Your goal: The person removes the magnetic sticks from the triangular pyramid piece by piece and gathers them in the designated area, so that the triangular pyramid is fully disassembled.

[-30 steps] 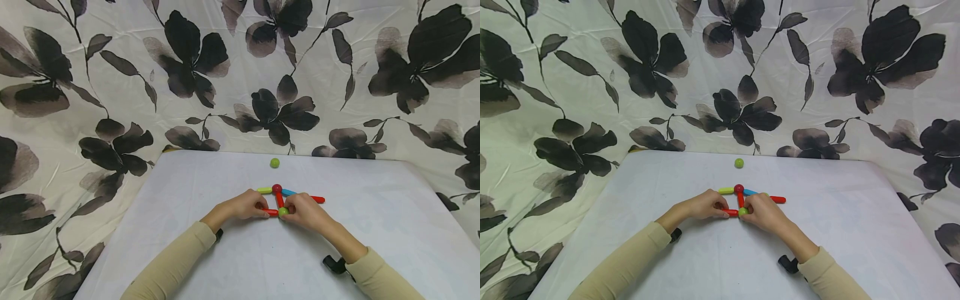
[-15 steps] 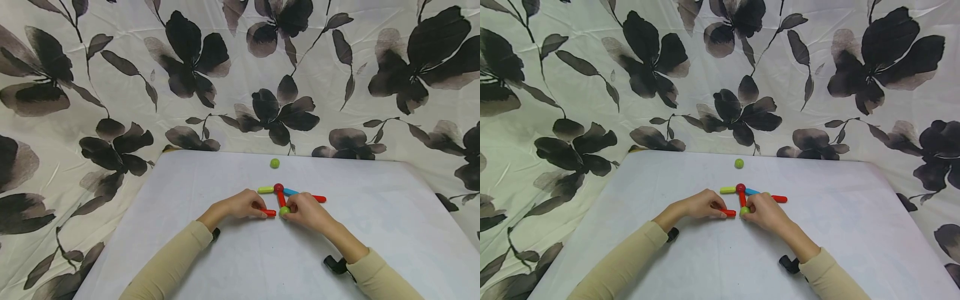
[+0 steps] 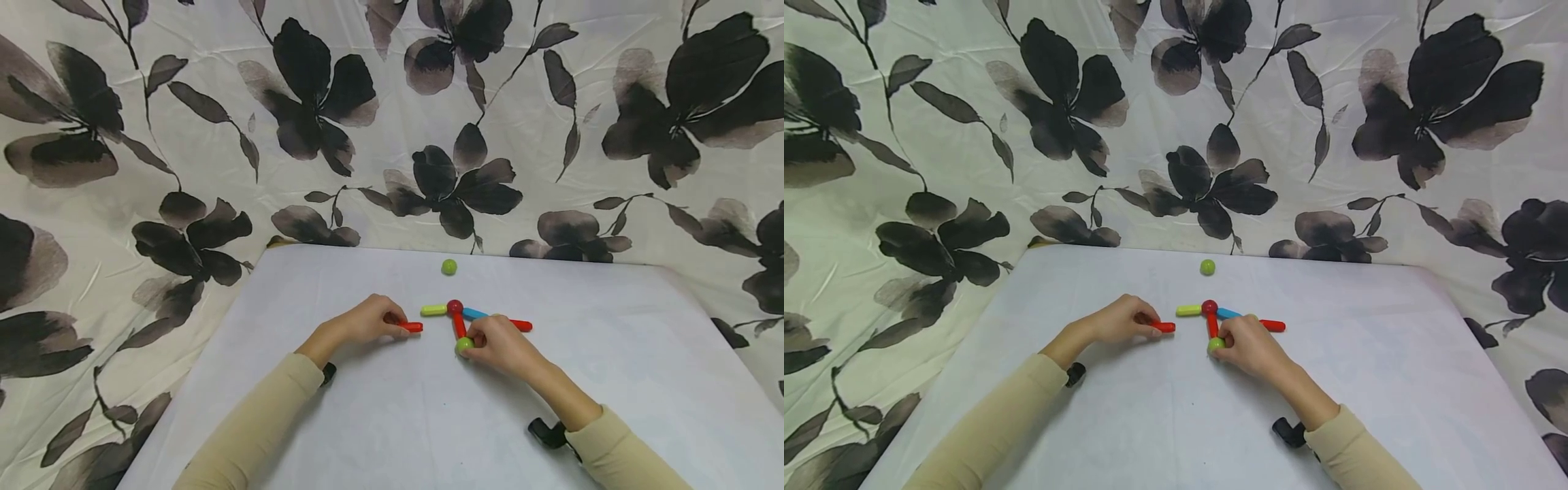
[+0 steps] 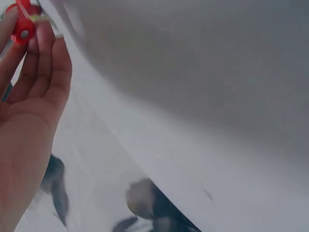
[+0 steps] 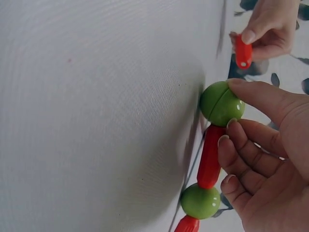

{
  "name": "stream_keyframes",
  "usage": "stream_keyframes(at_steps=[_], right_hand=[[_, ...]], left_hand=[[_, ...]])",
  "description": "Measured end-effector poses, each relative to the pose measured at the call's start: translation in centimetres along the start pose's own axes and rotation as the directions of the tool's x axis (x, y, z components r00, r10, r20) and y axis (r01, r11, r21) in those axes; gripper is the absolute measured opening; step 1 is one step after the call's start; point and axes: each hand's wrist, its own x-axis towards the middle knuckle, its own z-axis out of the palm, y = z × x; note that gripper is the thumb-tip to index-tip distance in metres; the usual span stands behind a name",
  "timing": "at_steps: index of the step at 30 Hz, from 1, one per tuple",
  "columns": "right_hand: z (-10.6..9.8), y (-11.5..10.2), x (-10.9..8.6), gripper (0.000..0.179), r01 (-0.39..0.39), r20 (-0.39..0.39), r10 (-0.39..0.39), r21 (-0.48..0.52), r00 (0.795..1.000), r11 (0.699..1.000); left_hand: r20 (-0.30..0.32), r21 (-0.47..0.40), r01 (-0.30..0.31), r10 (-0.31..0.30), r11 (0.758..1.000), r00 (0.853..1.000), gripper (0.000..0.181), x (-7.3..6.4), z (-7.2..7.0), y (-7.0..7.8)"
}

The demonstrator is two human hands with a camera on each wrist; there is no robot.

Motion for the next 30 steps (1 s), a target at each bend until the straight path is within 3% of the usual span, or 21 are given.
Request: stream_keyframes(at_steps=[9, 19, 25, 30], right_hand=[[0.2, 0.1, -0.1, 0.014, -0.002, -0.011, 0.002, -0.008, 1.0, 1.0], [0.1, 0.1, -0.2, 0.016, -0.005, -0.013, 0.004, -0.016, 1.0, 1.0], [0.2, 0.1, -0.2, 0.016, 0.001, -0.016, -0.002, -0.021, 1.0, 1.0], [0.1, 0.2, -0.1, 0.016, 0.007, -0.016, -0.008, -0.022, 1.0, 1.0]], left_hand=[[-0.159, 0.012, 0.093, -0.09, 0.996, 0.983, 0.017, 0.7, -3.4, -3.3], [-0.28, 0.022, 0.181, -0.168, 0.983, 0.945, 0.023, 2.4, -4.8, -5.7], [-0.315, 0.013, 0.244, -0.227, 0.97, 0.921, 0.023, 2.9, -5.0, -6.6], [-0.291, -0.031, 0.293, -0.289, 0.956, 0.912, 0.025, 3.0, -5.1, -6.8]])
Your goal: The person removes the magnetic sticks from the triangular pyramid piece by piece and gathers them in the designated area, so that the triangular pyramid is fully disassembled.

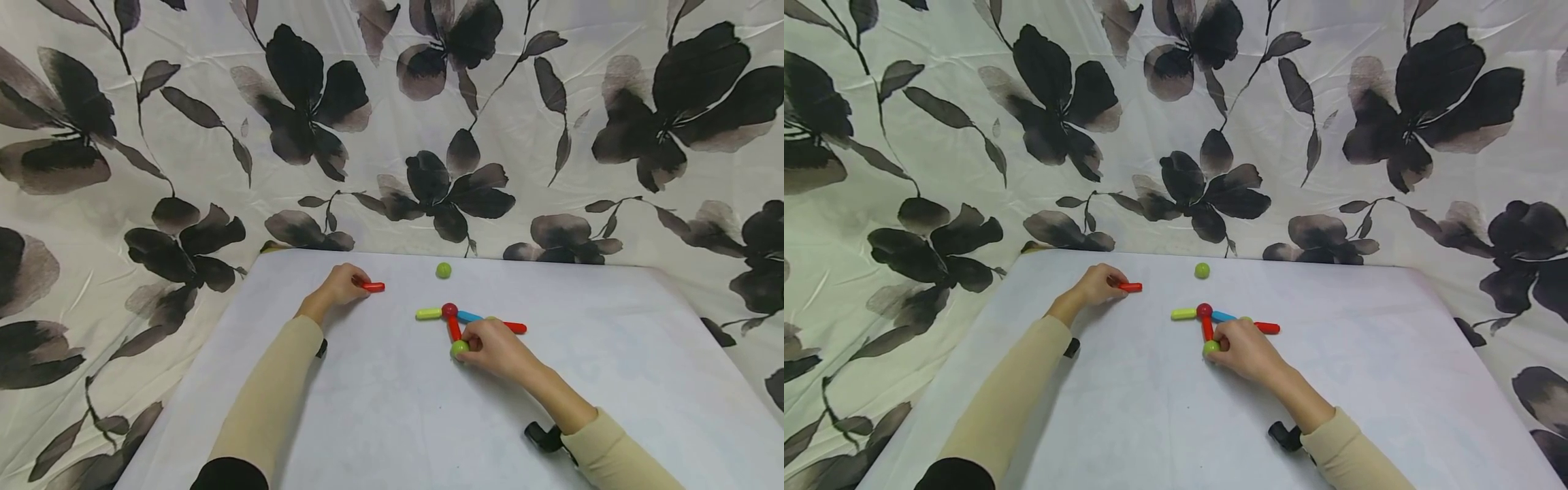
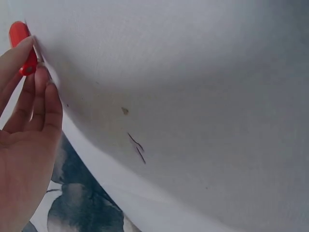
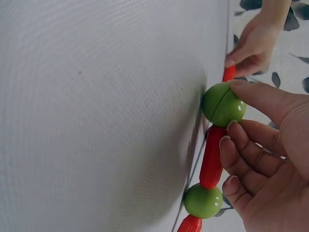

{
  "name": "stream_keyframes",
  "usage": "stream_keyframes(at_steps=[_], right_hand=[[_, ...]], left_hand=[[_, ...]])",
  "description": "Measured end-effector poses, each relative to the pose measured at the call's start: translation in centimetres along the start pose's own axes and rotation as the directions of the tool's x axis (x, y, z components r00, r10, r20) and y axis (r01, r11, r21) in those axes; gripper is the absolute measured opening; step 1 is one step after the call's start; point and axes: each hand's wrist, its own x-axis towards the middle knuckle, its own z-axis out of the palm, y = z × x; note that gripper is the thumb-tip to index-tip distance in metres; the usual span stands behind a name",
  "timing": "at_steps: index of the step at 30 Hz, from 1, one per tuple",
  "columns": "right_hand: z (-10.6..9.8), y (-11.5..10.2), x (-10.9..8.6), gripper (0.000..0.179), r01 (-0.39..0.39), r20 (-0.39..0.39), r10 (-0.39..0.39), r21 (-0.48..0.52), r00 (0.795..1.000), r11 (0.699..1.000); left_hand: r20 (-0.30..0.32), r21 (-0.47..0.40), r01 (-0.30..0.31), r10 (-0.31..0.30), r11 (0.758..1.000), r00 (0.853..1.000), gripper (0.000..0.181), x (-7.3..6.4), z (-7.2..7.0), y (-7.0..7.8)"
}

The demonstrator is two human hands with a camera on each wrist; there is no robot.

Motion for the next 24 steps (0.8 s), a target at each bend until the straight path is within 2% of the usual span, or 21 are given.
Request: stream_keyframes(at_steps=[3, 9, 16, 20, 24], right_hand=[[0.0, 0.0, 0.0, 0.016, 0.003, 0.001, -0.003, 0.001, 1.0, 1.0], [0.1, 0.0, -0.1, 0.016, 0.008, -0.005, -0.008, 0.004, 1.0, 1.0], [0.0, 0.1, 0.0, 0.016, 0.009, -0.002, -0.009, -0.002, 1.0, 1.0], [-0.1, 0.1, 0.0, 0.015, 0.012, 0.002, -0.012, -0.004, 1.0, 1.0], [-0.3, 0.1, -0.1, 0.014, 0.023, 0.01, -0.023, 0.008, 1.0, 1.0]], left_hand=[[0.016, -0.013, 0.012, -0.012, 1.0, 1.0, 0.025, -0.1, 0.0, 0.1], [0.027, -0.031, -0.002, 0.003, 1.0, 1.0, 0.027, -0.3, 0.0, 0.3], [0.039, -0.014, 0.007, -0.006, 1.0, 0.999, 0.041, -0.4, 0.3, 0.0], [0.056, 0.027, 0.004, -0.006, 1.0, 0.998, 0.054, -0.9, 0.2, 0.1], [0.044, 0.031, -0.029, 0.028, 0.999, 0.999, 0.059, -1.9, -0.2, 0.5]])
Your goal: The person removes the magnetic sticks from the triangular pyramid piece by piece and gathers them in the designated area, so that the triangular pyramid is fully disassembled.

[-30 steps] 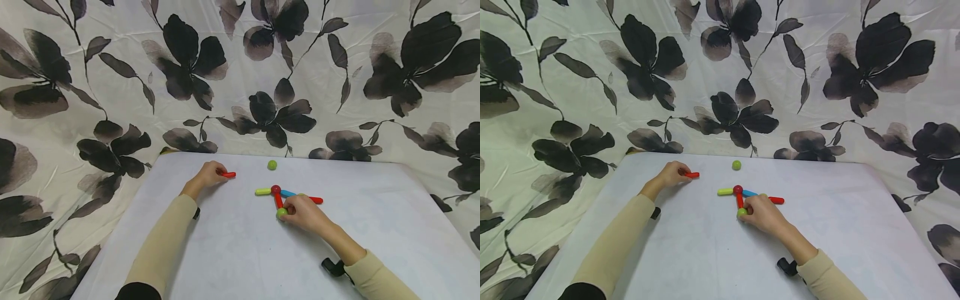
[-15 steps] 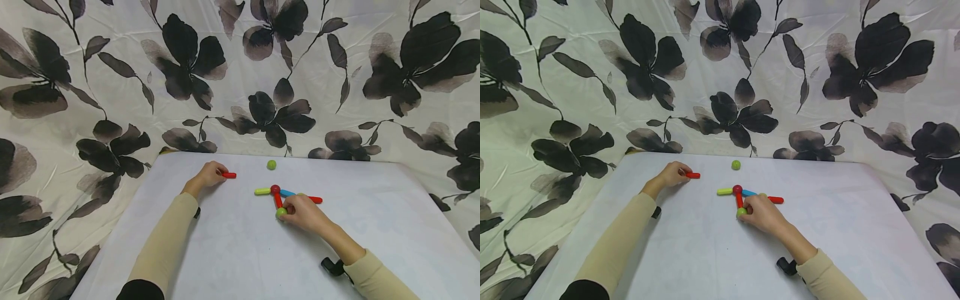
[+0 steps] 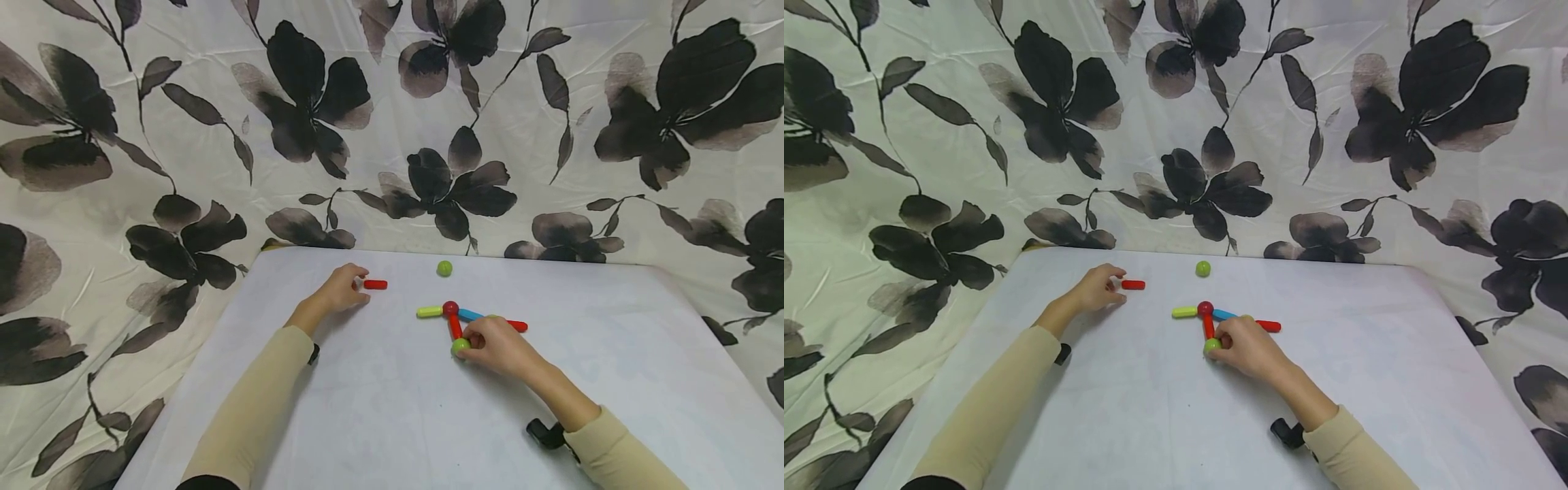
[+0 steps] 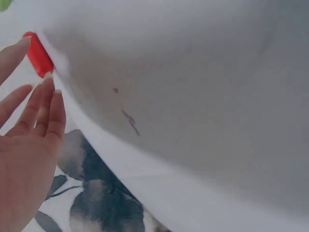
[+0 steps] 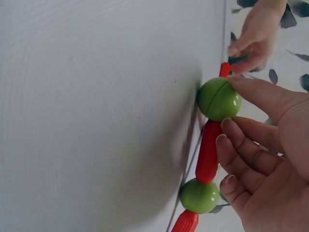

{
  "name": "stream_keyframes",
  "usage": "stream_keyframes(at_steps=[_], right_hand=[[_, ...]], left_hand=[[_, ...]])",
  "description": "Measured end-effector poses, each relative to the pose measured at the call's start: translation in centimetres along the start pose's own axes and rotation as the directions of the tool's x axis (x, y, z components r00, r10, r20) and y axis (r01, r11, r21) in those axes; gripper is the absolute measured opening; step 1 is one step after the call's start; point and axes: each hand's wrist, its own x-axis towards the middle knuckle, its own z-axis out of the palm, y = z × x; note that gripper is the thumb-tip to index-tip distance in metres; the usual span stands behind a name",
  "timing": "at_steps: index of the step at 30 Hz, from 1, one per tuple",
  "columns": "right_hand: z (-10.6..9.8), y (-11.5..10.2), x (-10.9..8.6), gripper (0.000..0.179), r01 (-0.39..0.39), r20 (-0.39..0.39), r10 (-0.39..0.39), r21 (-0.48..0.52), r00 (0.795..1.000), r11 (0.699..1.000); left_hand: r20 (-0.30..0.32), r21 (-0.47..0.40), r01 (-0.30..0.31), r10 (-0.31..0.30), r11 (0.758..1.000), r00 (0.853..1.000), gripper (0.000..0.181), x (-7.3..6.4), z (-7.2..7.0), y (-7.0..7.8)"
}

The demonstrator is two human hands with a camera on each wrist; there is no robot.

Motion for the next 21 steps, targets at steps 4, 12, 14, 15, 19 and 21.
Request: stream_keyframes(at_steps=[4, 12, 14, 15, 19, 21], right_hand=[[-0.3, 0.2, 0.0, 0.012, 0.005, -0.003, -0.004, 0.018, 1.0, 1.0], [-0.9, 0.5, 0.8, 0.012, 0.021, -0.035, -0.022, -0.023, 0.999, 1.0], [-1.1, 0.4, 1.2, 0.014, 0.017, -0.043, -0.018, -0.037, 0.999, 0.999], [-1.1, 0.4, 1.5, 0.016, 0.014, -0.047, -0.016, -0.044, 0.999, 0.999], [-1.3, 0.2, 2.8, 0.026, -0.029, -0.075, 0.023, -0.082, 0.997, 0.996], [-1.3, 0.3, 3.5, 0.03, -0.045, -0.083, 0.036, -0.103, 0.996, 0.994]], left_hand=[[-0.014, -0.004, -0.055, 0.055, 0.998, 0.998, 0.055, -1.0, 0.3, 0.7], [0.052, -0.03, -0.18, 0.181, 0.983, 0.982, 0.047, -2.3, 2.7, 2.5], [0.074, -0.039, -0.185, 0.187, 0.982, 0.98, 0.046, -2.4, 3.4, 3.1], [0.086, -0.044, -0.183, 0.186, 0.982, 0.979, 0.047, -2.4, 3.6, 3.4], [0.129, -0.054, -0.163, 0.169, 0.985, 0.977, 0.049, -2.5, 4.5, 4.6], [0.142, -0.048, -0.163, 0.168, 0.985, 0.975, 0.05, -2.4, 4.9, 5.1]])
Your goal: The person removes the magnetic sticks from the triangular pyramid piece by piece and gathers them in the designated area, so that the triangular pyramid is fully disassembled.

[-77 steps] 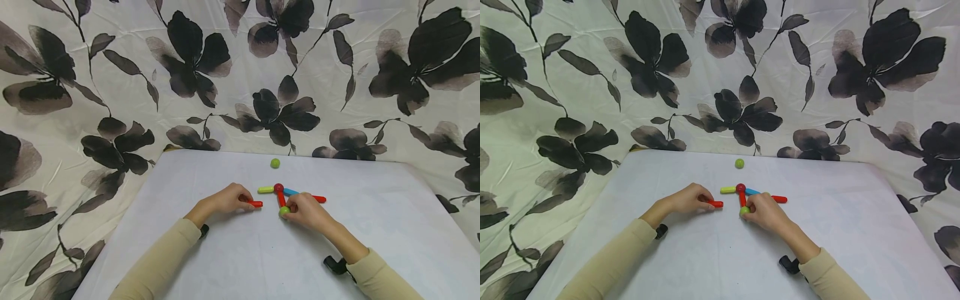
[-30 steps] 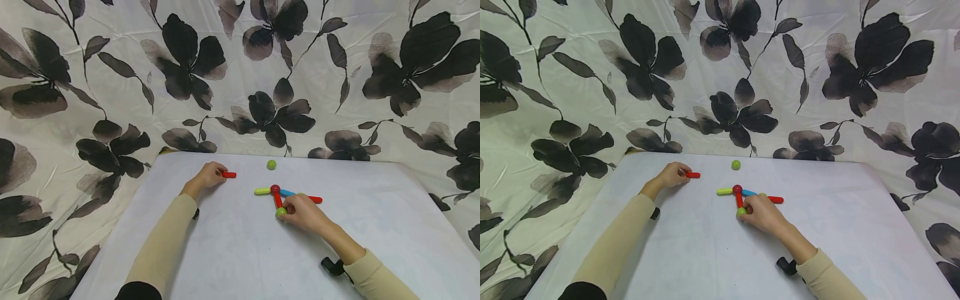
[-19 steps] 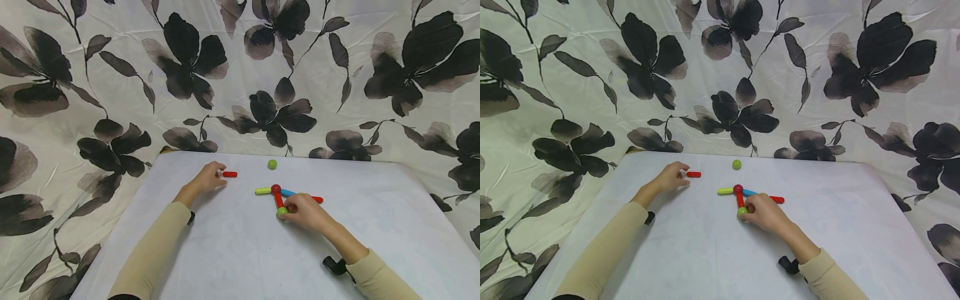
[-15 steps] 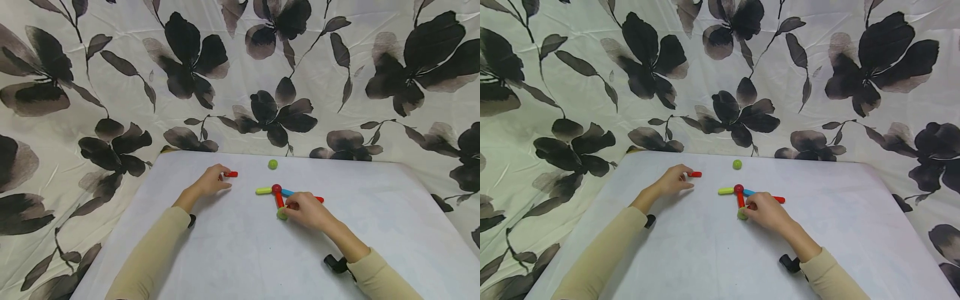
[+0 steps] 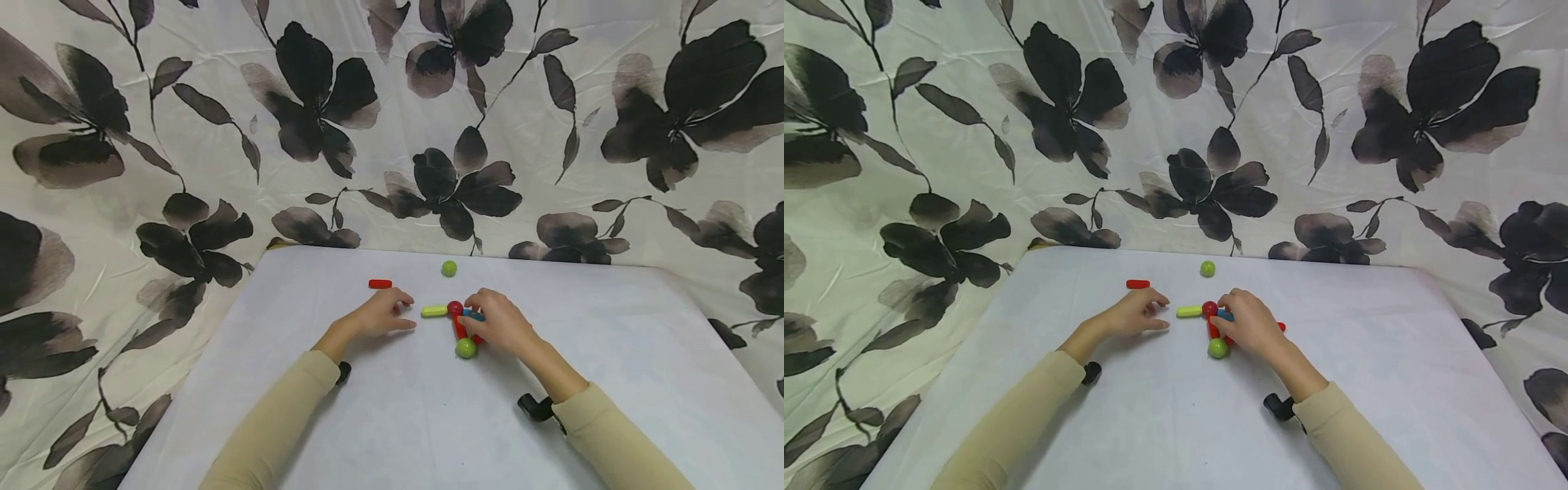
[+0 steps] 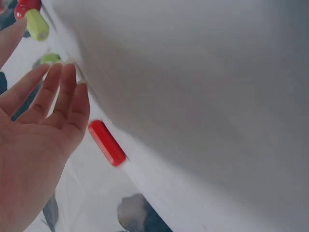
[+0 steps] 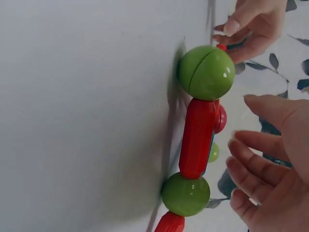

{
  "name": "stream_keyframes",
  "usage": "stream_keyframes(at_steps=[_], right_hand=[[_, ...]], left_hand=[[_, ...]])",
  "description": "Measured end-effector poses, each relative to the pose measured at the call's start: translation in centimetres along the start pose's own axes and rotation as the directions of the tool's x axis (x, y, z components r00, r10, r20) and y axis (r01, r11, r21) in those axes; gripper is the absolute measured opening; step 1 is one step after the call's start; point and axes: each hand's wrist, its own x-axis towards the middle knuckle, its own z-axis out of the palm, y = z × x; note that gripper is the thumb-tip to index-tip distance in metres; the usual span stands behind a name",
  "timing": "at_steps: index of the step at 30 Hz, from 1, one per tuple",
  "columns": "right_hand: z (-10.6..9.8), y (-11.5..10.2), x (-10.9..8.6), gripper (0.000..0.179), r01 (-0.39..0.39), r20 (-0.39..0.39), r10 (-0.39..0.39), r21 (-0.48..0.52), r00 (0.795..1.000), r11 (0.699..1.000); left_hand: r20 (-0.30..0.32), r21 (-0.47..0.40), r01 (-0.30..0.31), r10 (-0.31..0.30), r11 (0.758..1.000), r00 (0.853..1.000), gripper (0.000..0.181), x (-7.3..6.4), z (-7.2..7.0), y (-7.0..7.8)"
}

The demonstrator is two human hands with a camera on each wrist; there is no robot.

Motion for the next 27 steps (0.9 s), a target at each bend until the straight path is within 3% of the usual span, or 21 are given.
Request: stream_keyframes(at_steps=[6, 13, 27], right_hand=[[0.4, 0.4, 1.5, 0.036, -0.036, 0.005, 0.037, -0.039, 0.999, 0.999], [1.1, 0.9, 2.5, 0.035, -0.05, 0.044, 0.051, -0.013, 0.998, 0.999], [1.6, 0.8, 3.1, 0.031, -0.053, 0.054, 0.053, 0.007, 0.997, 0.999]], left_hand=[[0.02, 0.001, -0.015, 0.015, 1.0, 1.0, 0.048, 0.9, 0.8, 1.0], [0.017, 0.003, -0.012, 0.012, 1.0, 1.0, 0.043, 2.0, 1.5, 1.4], [0.007, 0.02, 0.022, -0.022, 1.0, 1.0, 0.022, 3.3, 2.0, 2.4]])
